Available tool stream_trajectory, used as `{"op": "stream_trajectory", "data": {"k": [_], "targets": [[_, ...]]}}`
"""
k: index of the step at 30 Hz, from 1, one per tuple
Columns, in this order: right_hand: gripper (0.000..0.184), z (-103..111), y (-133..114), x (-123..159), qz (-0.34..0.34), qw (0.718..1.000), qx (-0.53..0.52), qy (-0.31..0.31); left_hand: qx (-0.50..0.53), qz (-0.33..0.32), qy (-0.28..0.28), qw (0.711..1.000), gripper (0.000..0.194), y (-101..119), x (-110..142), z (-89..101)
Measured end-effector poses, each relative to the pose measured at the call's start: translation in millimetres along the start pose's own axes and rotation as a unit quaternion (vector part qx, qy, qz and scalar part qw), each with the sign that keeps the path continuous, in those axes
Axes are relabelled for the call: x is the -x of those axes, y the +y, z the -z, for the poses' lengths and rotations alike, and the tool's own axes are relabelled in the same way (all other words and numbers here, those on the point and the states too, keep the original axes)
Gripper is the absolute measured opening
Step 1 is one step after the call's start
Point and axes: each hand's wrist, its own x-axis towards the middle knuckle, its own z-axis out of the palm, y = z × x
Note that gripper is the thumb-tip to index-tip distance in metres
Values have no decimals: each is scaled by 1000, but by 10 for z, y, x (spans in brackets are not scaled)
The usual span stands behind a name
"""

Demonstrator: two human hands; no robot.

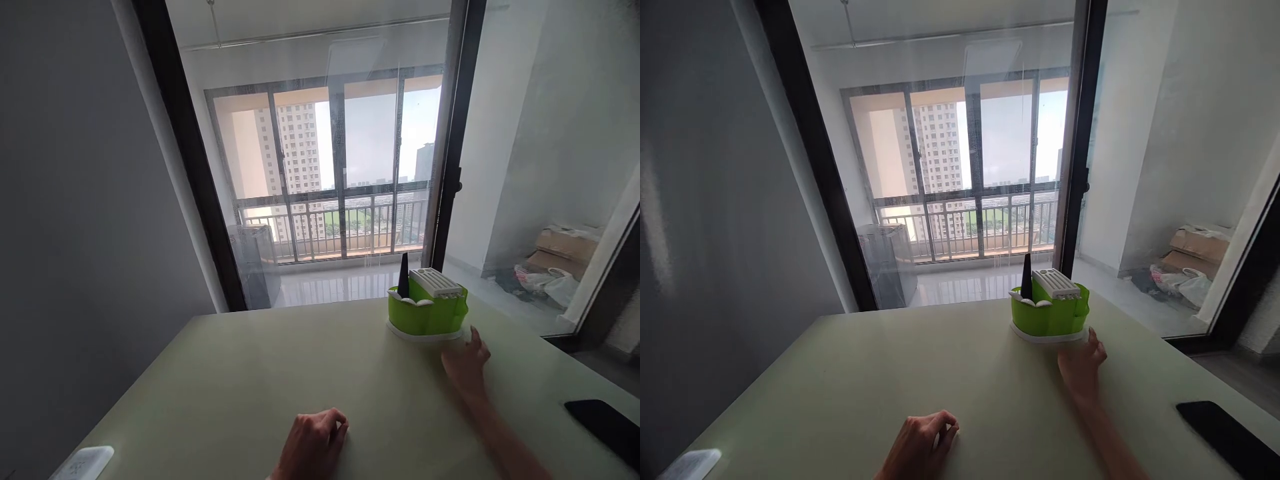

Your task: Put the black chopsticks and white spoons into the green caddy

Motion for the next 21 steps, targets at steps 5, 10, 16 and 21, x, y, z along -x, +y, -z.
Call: {"op": "stream_trajectory", "data": {"k": [5, 10, 16, 21], "targets": [[90, 87, 138, -122, -45, 997, 28, -52, -5, 0, -1, 1000, 21, -14, 5, -12], [85, 82, 234, -195, 20, 996, 51, -75, -16, -1, -1, 1000, 21, -4, -3, -11], [84, 51, 248, -229, 63, 990, 65, -110, -13, -10, -6, 1000, 22, 20, -16, 18], [81, 21, 258, -265, 70, 990, 52, -109, -11, -8, -7, 1000, 22, 36, -24, 34]]}}
